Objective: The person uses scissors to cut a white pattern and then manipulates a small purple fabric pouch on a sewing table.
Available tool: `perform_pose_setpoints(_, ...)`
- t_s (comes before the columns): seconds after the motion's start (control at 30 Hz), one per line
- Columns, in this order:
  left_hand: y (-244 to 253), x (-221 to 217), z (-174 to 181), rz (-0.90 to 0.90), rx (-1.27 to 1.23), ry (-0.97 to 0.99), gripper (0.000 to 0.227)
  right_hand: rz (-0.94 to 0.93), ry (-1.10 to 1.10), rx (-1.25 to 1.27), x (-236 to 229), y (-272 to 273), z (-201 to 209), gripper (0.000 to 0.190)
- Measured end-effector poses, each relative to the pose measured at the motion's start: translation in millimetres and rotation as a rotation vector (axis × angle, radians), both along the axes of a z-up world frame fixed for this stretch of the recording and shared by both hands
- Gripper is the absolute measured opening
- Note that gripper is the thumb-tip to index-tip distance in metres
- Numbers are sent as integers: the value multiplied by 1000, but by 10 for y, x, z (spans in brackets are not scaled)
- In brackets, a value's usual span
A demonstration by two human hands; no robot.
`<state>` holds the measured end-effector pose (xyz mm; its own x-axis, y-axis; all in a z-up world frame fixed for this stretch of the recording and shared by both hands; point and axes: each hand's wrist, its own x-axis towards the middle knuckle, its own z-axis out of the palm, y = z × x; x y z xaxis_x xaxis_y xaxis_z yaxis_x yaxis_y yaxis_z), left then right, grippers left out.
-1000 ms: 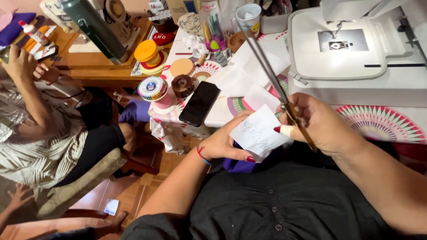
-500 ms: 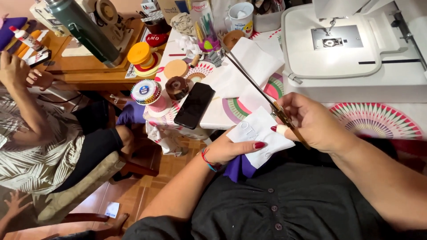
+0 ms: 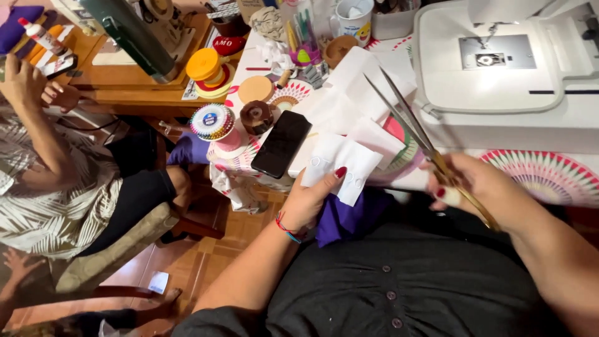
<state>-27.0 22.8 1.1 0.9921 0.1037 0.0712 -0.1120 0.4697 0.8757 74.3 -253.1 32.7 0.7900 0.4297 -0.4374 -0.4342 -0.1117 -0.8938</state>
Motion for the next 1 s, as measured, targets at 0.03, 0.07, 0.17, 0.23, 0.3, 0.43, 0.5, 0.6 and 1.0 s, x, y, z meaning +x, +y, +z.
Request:
perform_pose_setpoints(0.03,12,2,-41,9,-4,3,56,9,3,-4,40,-158,-236,40)
perform_pose_setpoints(0.07,20,5,-83,35,-28,21,53,131,-227,-201,84,-322,-471,39)
perform_pose_setpoints(0.17,21,8,-69,30,-69,24,51,226,-453,-499,-51,-411,-598,61)
perform_pose_setpoints(0.23,30,24,-177,-3,-87,12,52,195,-442,-605,-184,-369,-558,67)
perform_pose_setpoints(0.3,66,62,-440,56,36,17,40,206,-764,-705,-264,-351,-585,54)
perform_pose_setpoints(0.43,-25,39,-339,15,72,-13,41,208,-1059,-748,-282,-319,-603,48)
perform_pose_setpoints(0.5,15,31,-464,9,269,-56,34,146,-1174,-679,-295,-289,-624,43)
perform_pose_setpoints(0.6,8,6,-408,14,328,-19,34,143,-1222,-676,-293,-286,-622,42)
perform_pose_setpoints(1.0,15,54,-375,6,401,-101,30,122,-1112,-582,-241,-375,-725,35)
